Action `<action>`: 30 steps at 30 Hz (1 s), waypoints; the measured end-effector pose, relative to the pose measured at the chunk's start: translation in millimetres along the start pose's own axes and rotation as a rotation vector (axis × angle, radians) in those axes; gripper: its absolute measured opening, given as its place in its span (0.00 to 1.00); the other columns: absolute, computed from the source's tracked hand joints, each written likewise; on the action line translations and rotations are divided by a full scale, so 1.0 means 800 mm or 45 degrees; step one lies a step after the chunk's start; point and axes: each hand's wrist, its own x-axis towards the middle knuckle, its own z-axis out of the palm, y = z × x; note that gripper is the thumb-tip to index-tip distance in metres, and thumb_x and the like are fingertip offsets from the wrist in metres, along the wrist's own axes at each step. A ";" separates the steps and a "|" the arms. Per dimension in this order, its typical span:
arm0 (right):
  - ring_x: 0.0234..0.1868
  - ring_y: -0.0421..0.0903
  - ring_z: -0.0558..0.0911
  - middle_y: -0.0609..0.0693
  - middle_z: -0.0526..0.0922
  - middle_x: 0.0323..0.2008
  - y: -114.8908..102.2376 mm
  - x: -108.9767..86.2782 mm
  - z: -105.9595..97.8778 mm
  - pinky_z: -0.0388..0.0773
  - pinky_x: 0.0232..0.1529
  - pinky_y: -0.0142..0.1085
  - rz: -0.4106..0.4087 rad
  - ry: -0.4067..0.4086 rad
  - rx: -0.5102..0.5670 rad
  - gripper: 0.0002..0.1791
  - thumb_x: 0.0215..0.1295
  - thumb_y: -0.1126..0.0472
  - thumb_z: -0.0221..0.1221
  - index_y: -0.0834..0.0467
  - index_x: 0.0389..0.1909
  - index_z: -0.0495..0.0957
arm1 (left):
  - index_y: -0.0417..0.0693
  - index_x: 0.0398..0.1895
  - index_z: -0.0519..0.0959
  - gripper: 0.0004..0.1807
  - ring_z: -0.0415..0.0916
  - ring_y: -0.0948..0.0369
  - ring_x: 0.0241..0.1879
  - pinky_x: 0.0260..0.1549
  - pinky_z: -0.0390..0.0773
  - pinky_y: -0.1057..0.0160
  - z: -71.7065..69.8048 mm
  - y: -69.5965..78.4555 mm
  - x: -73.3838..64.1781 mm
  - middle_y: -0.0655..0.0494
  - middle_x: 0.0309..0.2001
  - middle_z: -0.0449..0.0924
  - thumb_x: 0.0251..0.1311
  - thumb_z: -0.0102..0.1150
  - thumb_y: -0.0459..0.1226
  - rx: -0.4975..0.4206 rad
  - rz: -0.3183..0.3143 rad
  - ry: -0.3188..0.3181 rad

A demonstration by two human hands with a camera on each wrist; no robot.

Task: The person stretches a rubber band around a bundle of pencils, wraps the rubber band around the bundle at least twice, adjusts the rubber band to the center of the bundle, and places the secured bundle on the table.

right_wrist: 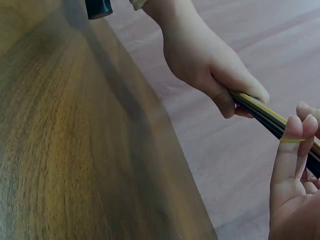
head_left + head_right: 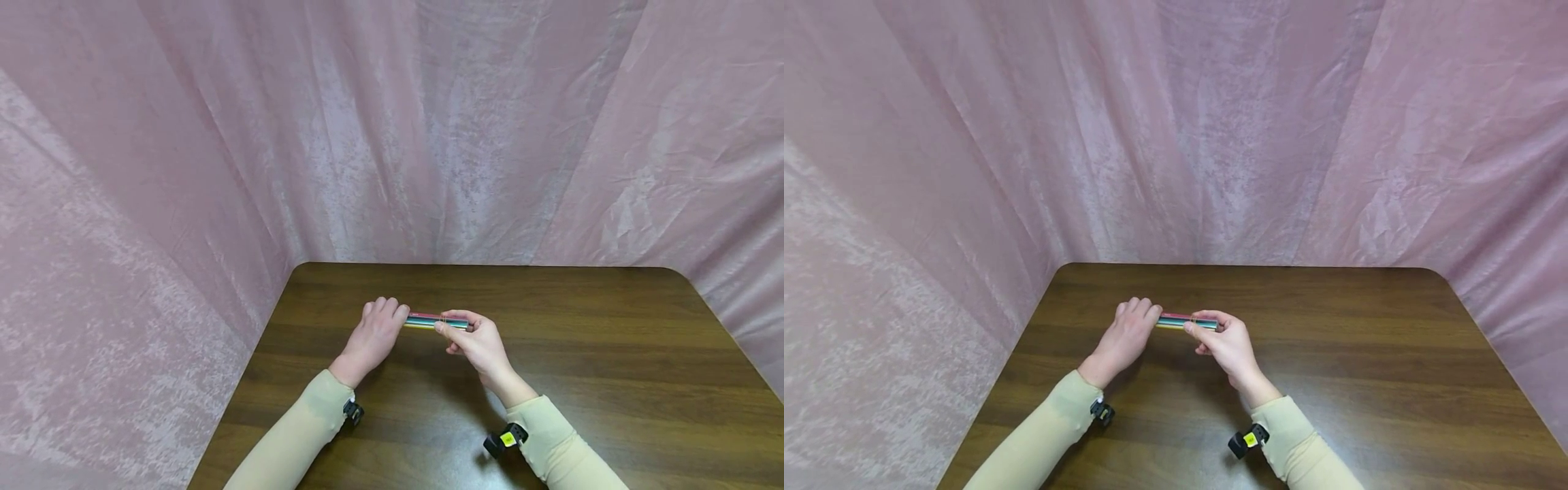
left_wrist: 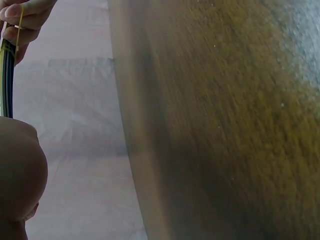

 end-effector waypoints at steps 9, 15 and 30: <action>0.22 0.39 0.79 0.49 0.87 0.34 0.001 0.000 -0.003 0.83 0.31 0.32 0.010 -0.061 -0.009 0.24 0.65 0.66 0.73 0.71 0.58 0.79 | 0.47 0.49 0.75 0.12 0.70 0.53 0.40 0.40 0.68 0.55 0.004 -0.001 -0.001 0.52 0.41 0.75 0.68 0.64 0.28 -0.027 -0.024 -0.024; 0.21 0.38 0.77 0.48 0.84 0.33 0.006 0.002 -0.008 0.82 0.32 0.32 0.058 -0.165 -0.003 0.30 0.67 0.64 0.71 0.70 0.64 0.68 | 0.46 0.49 0.75 0.16 0.71 0.53 0.40 0.39 0.68 0.56 0.003 -0.001 -0.003 0.53 0.41 0.76 0.63 0.66 0.24 -0.067 -0.032 -0.038; 0.24 0.45 0.74 0.50 0.82 0.36 0.030 -0.011 -0.009 0.76 0.30 0.35 0.004 -0.106 -0.173 0.28 0.69 0.63 0.70 0.60 0.59 0.62 | 0.44 0.49 0.75 0.14 0.73 0.50 0.42 0.37 0.66 0.54 -0.004 -0.024 -0.004 0.50 0.42 0.78 0.66 0.65 0.24 -0.085 -0.236 -0.063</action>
